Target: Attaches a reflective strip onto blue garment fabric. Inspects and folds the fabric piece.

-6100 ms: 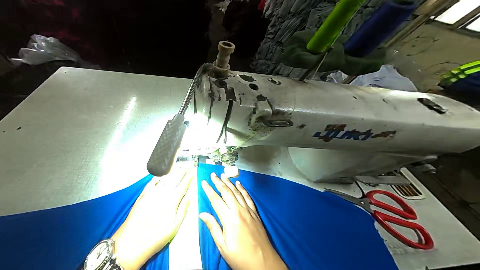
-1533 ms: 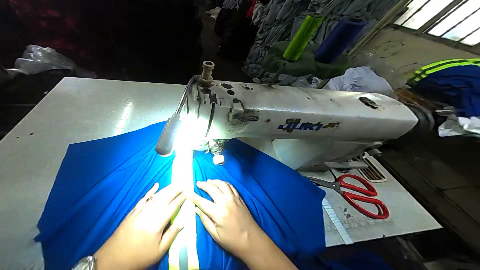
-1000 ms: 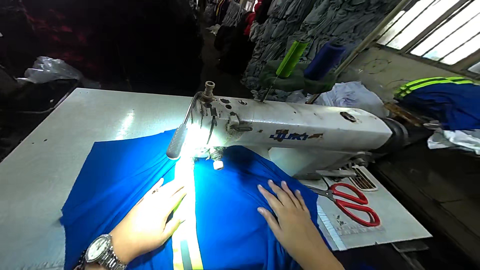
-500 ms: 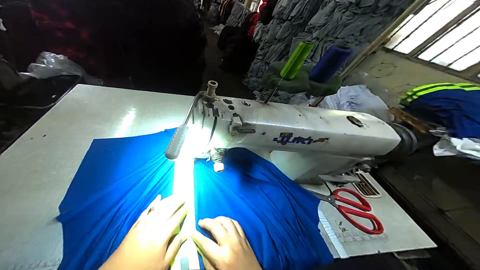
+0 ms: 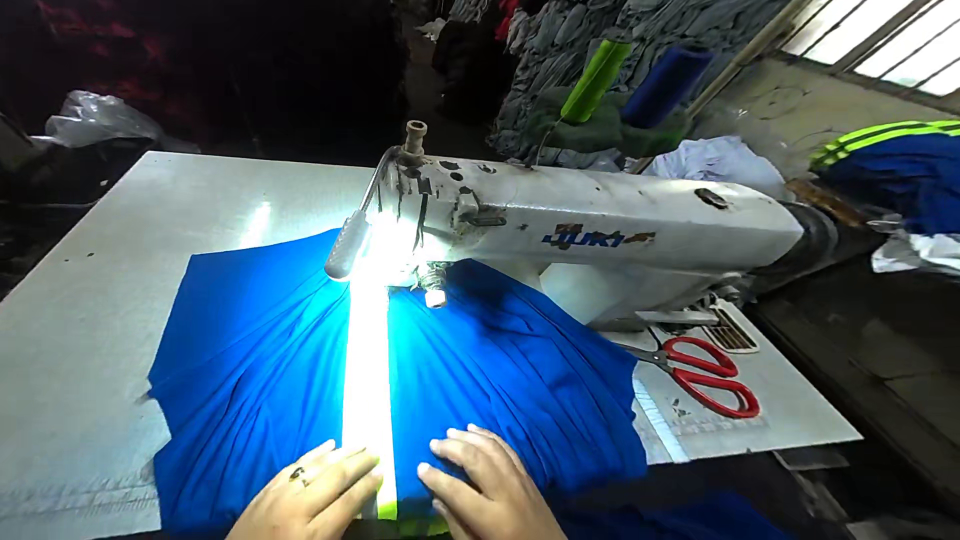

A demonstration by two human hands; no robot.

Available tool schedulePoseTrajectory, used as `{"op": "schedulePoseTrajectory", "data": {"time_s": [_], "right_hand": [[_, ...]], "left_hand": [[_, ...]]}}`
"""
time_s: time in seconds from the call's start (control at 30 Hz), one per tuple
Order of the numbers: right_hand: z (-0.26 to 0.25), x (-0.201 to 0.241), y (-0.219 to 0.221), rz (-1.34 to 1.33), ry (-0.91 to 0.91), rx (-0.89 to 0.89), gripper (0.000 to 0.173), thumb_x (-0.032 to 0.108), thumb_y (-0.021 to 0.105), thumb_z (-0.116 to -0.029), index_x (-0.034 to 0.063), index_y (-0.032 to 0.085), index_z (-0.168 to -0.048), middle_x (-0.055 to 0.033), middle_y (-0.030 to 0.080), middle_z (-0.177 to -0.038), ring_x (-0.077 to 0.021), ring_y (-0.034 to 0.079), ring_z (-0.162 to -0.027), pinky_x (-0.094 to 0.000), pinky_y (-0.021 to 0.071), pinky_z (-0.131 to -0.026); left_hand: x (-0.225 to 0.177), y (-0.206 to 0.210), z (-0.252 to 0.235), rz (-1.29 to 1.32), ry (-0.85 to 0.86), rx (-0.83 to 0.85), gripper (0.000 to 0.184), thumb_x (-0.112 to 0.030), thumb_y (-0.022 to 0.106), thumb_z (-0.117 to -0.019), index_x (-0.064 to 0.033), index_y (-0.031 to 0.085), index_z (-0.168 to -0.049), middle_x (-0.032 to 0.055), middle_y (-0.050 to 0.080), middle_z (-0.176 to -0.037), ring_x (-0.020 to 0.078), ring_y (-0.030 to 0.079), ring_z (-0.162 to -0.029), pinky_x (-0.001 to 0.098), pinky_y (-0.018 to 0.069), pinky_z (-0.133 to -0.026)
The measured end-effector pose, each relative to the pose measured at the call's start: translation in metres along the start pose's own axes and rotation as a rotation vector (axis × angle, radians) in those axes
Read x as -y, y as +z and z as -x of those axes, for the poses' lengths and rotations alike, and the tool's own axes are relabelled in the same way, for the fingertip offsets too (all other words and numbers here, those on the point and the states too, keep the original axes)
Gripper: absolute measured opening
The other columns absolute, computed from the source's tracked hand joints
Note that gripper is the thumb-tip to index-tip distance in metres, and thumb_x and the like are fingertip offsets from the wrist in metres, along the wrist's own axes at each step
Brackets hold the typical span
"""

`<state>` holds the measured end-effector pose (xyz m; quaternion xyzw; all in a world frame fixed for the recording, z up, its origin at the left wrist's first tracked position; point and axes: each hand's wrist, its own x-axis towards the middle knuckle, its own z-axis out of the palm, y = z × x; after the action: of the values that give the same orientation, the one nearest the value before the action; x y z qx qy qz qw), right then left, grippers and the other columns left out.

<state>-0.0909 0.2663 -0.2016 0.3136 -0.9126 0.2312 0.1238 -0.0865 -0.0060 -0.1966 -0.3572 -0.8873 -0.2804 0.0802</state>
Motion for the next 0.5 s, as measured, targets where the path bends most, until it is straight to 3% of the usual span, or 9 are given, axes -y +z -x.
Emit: {"op": "schedulePoseTrajectory", "data": {"time_s": [0.13, 0.2, 0.27, 0.37, 0.5], "right_hand": [[0.013, -0.039, -0.013, 0.093, 0.046, -0.069, 0.027, 0.032, 0.052, -0.1052, 0.0245, 0.076, -0.115, -0.0033, 0.072, -0.123, -0.021, 0.064, -0.125, -0.041, 0.0483, -0.11], [0.009, -0.046, -0.02, 0.157, 0.055, -0.103, 0.028, 0.032, 0.051, -0.1043, 0.024, 0.077, -0.109, -0.001, 0.074, -0.118, -0.0196, 0.065, -0.12, -0.0397, 0.0499, -0.107], [-0.001, -0.025, -0.023, 0.146, 0.032, -0.092, 0.023, 0.028, 0.056, -0.1022, 0.0214, 0.078, -0.106, -0.0009, 0.074, -0.114, -0.02, 0.067, -0.114, -0.0419, 0.0508, -0.102], [-0.013, 0.015, -0.009, 0.0, -0.039, -0.035, 0.022, 0.024, 0.062, -0.101, 0.0202, 0.075, -0.119, -0.0037, 0.073, -0.118, -0.022, 0.067, -0.115, -0.042, 0.0523, -0.101], [-0.015, 0.029, 0.012, 0.004, -0.044, -0.01, 0.023, 0.024, 0.063, -0.0996, 0.022, 0.077, -0.118, -0.0037, 0.075, -0.116, -0.0245, 0.068, -0.111, -0.0437, 0.0525, -0.096]], "left_hand": [[0.01, -0.003, 0.008, -0.019, 0.044, 0.009, 0.029, -0.011, 0.05, -0.1065, -0.0124, 0.069, -0.129, 0.0066, 0.068, -0.135, 0.02, 0.062, -0.13, 0.0406, 0.0466, -0.111], [0.01, -0.003, 0.005, -0.011, 0.052, 0.001, 0.029, -0.012, 0.05, -0.1059, -0.0121, 0.069, -0.128, 0.0069, 0.069, -0.134, 0.0206, 0.062, -0.13, 0.0406, 0.0458, -0.112], [0.008, -0.004, 0.004, -0.015, 0.047, 0.012, 0.03, -0.014, 0.051, -0.1049, -0.0112, 0.07, -0.127, 0.008, 0.069, -0.134, 0.0223, 0.062, -0.129, 0.0423, 0.0451, -0.112], [0.003, -0.002, 0.004, -0.037, 0.039, 0.035, 0.03, -0.015, 0.052, -0.1046, -0.0088, 0.069, -0.128, 0.0102, 0.068, -0.135, 0.0256, 0.062, -0.129, 0.0471, 0.0438, -0.113], [-0.008, 0.003, 0.006, -0.159, 0.071, -0.059, 0.027, -0.012, 0.054, -0.1023, -0.0078, 0.073, -0.121, 0.0094, 0.074, -0.123, 0.0255, 0.067, -0.12, 0.0463, 0.0467, -0.108]]}}
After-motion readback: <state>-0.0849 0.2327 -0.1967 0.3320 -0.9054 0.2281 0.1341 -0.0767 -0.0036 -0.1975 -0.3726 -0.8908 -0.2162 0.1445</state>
